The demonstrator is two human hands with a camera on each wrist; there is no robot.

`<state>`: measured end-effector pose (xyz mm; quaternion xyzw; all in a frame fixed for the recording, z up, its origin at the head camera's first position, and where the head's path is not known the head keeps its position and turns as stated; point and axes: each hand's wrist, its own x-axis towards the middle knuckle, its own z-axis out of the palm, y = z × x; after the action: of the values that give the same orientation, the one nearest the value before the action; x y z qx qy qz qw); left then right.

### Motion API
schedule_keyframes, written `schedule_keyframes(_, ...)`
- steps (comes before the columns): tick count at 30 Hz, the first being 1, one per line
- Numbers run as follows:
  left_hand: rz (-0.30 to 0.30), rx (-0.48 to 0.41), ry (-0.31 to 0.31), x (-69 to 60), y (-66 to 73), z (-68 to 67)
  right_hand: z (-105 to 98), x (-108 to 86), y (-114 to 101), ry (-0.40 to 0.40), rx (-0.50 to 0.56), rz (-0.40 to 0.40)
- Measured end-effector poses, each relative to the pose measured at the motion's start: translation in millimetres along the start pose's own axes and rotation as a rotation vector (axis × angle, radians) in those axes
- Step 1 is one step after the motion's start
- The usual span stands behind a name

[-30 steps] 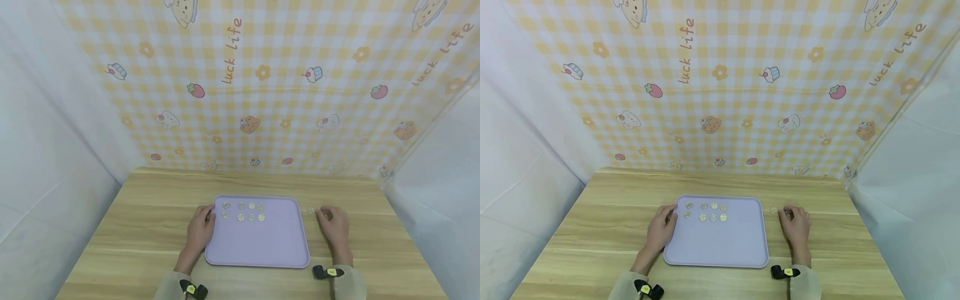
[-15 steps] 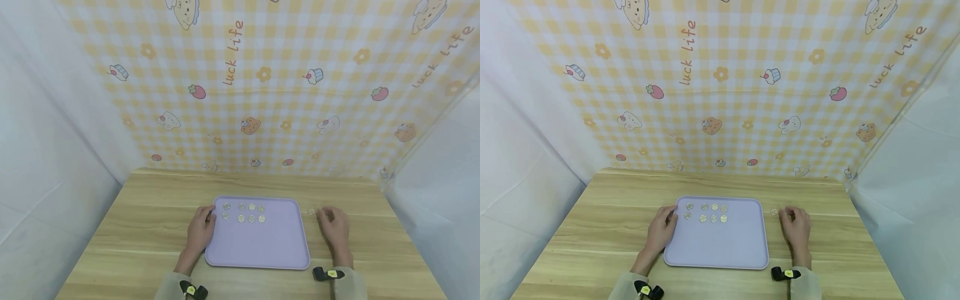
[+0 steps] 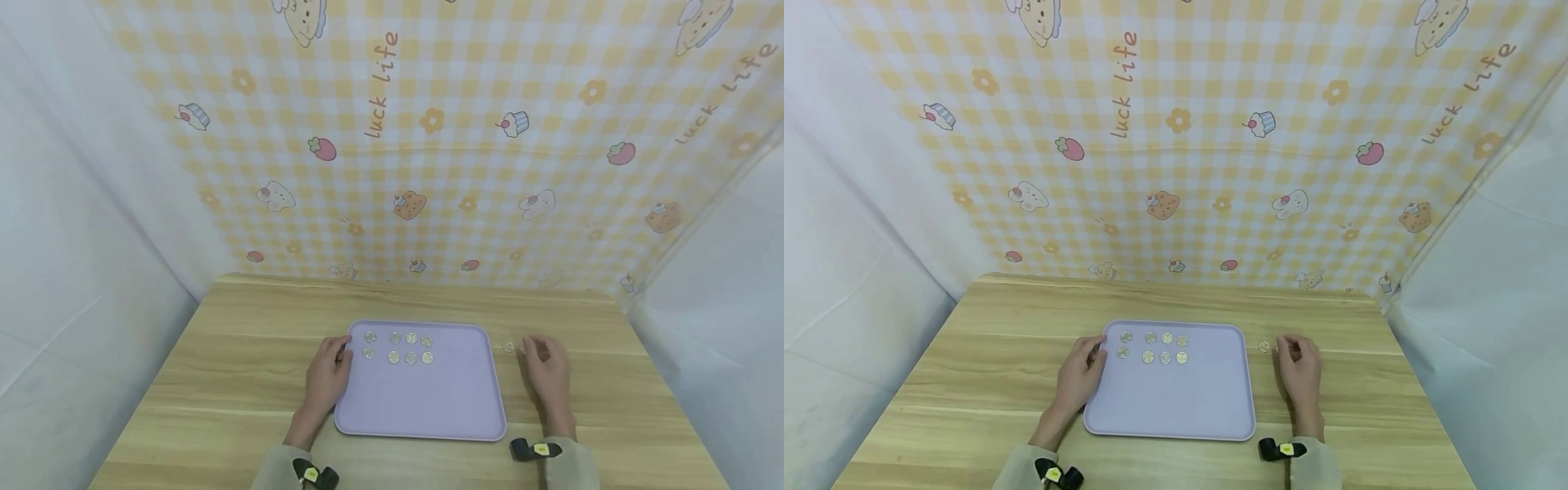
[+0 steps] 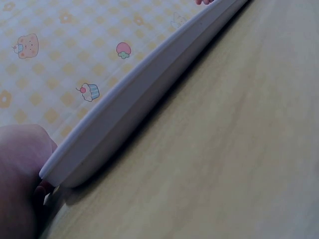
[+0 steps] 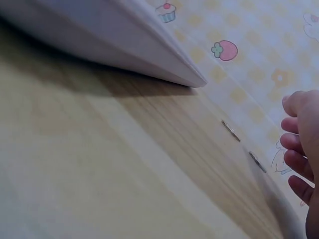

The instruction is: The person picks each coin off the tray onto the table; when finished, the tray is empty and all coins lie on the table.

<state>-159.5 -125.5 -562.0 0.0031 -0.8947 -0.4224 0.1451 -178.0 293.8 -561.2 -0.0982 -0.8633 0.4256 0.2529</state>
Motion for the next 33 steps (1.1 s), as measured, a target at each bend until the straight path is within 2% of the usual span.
schedule_keyframes(3,-0.011,0.000,-0.010,0.1,0.7,-0.4,-0.6,-1.0,-5.6,-0.022,0.025,0.053)
schedule_keyframes(8,-0.024,0.004,-0.025,-0.1,1.5,-0.3,-1.1,-2.4,-15.2,-0.150,0.061,0.169)
schedule_keyframes(12,-0.033,0.005,-0.033,-0.2,1.7,0.4,0.4,-3.3,-23.3,-0.215,0.077,0.212)
schedule_keyframes(18,-0.030,0.008,-0.030,-0.3,1.8,0.6,5.4,-4.1,-39.0,-0.217,0.095,0.145)
schedule_keyframes(22,-0.036,0.008,-0.035,-0.2,2.0,0.3,11.0,-7.3,-52.6,-0.272,0.102,0.100)
schedule_keyframes(25,-0.043,0.012,-0.047,-0.3,1.9,-0.2,18.7,-11.2,-60.6,-0.310,0.088,0.093)
schedule_keyframes(28,-0.042,0.016,-0.049,-0.4,1.8,-0.6,29.7,-15.3,-66.6,-0.312,0.109,0.067)
schedule_keyframes(33,-0.033,0.015,-0.034,0.3,0.9,0.1,46.0,-22.9,-74.4,-0.303,0.154,-0.030)
